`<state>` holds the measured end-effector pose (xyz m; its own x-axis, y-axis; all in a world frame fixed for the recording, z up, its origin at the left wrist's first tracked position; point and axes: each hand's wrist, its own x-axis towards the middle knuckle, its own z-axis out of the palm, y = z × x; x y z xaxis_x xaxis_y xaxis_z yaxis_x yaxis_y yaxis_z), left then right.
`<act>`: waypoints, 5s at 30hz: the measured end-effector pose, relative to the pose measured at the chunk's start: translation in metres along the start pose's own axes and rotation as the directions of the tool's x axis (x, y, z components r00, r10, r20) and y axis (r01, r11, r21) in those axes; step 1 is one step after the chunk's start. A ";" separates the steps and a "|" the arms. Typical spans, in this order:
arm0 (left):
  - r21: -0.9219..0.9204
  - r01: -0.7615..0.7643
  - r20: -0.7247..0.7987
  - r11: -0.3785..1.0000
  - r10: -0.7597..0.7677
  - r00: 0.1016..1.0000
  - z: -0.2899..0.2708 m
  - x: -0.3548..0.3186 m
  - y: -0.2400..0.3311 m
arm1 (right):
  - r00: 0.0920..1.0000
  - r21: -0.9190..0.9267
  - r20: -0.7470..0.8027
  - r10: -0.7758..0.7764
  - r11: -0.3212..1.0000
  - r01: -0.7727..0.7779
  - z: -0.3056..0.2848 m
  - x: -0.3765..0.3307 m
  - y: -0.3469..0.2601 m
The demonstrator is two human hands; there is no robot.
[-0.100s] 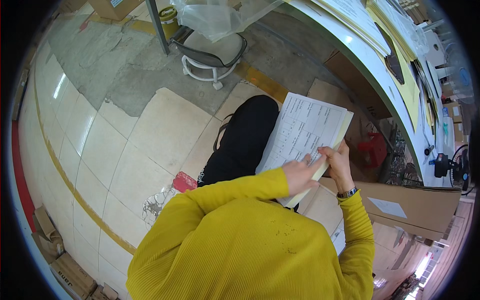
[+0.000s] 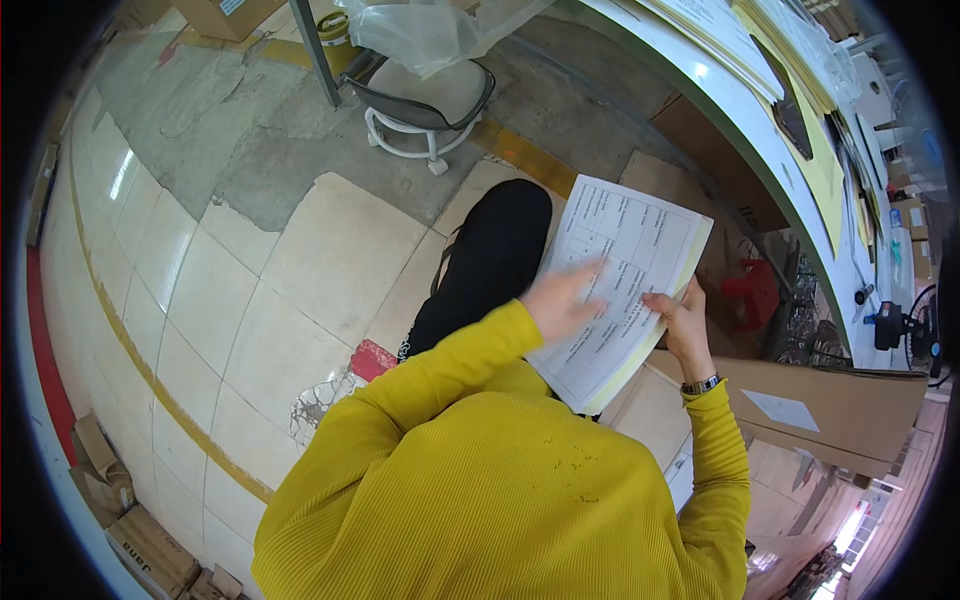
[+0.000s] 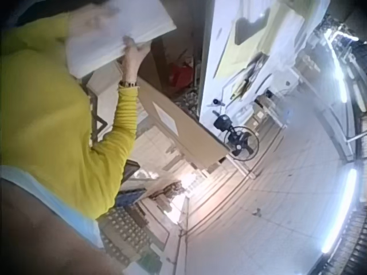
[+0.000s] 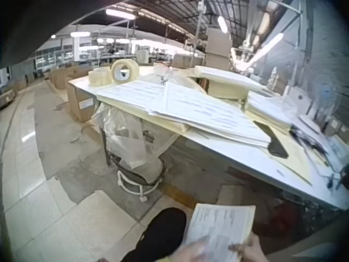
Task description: Organize and check a stack of documents on a desk.
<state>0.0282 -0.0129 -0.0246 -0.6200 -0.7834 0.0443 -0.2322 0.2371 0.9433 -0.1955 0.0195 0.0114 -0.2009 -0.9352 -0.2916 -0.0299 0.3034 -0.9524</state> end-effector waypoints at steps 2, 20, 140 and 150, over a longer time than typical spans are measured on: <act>0.103 0.037 -0.359 0.994 0.003 0.933 -0.001 0.008 -0.049 | 0.994 -0.002 0.109 -0.023 1.000 0.023 -0.014 -0.001 -0.001; -0.248 0.056 -0.518 0.967 -0.181 0.836 -0.002 -0.062 -0.042 | 0.892 -0.181 0.376 -0.249 0.925 0.334 0.012 -0.005 -0.053; 0.209 -0.528 -0.516 0.823 0.551 0.655 -0.213 0.179 0.189 | 0.421 0.118 -0.197 -0.886 0.405 0.907 0.011 0.106 -0.296; 0.191 -0.531 -0.495 0.826 0.548 0.674 -0.215 0.162 0.191 | 0.462 0.032 -0.147 -0.874 0.463 0.886 0.016 0.090 -0.276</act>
<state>0.0445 -0.2180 0.2333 -0.1741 -0.6826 0.7098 -0.0059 0.7215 0.6924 -0.1899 -0.1510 0.2467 -0.2110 -0.6706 0.7112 -0.1603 -0.6940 -0.7019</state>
